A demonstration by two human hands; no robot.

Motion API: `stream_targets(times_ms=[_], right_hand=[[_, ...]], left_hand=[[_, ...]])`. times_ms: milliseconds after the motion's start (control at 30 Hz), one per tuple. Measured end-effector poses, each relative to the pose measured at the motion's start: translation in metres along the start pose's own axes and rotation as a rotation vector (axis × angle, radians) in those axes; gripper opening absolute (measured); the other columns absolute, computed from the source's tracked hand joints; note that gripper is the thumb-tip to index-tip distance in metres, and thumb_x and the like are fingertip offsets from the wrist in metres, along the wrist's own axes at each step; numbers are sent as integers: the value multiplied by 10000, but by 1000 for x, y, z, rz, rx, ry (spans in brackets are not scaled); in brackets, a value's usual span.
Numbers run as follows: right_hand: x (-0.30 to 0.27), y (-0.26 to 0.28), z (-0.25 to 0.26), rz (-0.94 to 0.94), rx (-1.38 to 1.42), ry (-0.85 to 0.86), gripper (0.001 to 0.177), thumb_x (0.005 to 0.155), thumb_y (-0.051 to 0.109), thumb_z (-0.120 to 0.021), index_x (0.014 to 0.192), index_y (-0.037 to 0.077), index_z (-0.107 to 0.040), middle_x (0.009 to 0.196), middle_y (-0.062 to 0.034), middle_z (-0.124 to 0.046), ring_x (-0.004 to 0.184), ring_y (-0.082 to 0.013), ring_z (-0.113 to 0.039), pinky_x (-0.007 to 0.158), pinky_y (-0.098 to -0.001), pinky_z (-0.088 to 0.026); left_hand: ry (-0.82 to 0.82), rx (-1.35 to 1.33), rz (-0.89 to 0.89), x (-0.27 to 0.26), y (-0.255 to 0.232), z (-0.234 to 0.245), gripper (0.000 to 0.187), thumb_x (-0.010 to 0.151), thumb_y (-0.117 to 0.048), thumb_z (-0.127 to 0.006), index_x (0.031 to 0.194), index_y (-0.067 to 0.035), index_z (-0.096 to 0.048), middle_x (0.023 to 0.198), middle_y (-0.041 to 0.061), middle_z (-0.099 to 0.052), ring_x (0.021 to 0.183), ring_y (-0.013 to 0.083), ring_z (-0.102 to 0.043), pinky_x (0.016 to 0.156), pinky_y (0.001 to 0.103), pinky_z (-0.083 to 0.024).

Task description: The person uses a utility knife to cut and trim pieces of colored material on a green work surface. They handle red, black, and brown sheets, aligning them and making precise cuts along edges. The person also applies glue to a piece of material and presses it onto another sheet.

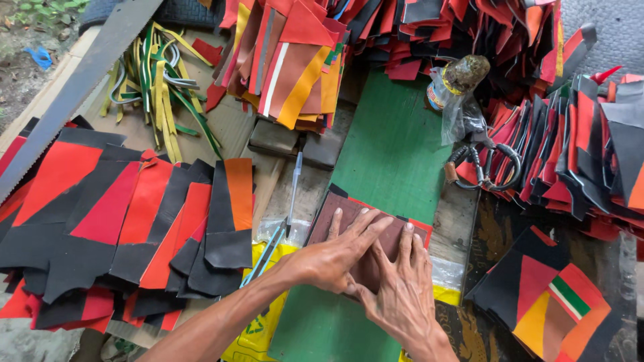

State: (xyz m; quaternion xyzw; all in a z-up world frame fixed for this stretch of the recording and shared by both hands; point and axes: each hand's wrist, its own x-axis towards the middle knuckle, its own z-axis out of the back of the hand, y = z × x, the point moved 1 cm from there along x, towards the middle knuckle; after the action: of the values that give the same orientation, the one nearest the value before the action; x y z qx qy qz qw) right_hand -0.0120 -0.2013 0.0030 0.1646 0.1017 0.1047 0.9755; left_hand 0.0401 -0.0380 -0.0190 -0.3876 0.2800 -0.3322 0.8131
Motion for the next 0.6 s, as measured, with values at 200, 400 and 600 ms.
stream_targets(times_ms=[200, 400, 600], right_hand=[[13, 20, 13, -171, -120, 282, 1134, 664, 468, -872, 1601, 321, -250, 1587, -416, -121, 1401, -576, -227, 1042, -640, -397], [19, 31, 19, -146, -151, 289, 1302, 590, 655, -886, 1630, 371, -155, 1526, -509, -105, 1347, -703, -209, 908, -635, -522], [20, 29, 12, -147, -138, 287, 1324, 586, 709, -860, 1633, 395, -113, 1536, -496, -110, 1352, -703, -225, 869, -657, -537]], left_hand=[[-66, -108, -37, -5, 8, 8, 1078, 692, -30, -768, 1593, -48, -177, 1653, 218, -255, 1569, 394, -159, 1203, 629, -1], [-669, 29, 33, -41, 34, 47, 630, 841, 23, -557, 1464, 44, -461, 1432, 295, -596, 1353, 416, -566, 1140, 371, -440], [-447, -106, 290, -40, 53, 35, 733, 812, -10, -505, 1529, 23, -355, 988, 330, -671, 865, 444, -672, 788, 469, -544]])
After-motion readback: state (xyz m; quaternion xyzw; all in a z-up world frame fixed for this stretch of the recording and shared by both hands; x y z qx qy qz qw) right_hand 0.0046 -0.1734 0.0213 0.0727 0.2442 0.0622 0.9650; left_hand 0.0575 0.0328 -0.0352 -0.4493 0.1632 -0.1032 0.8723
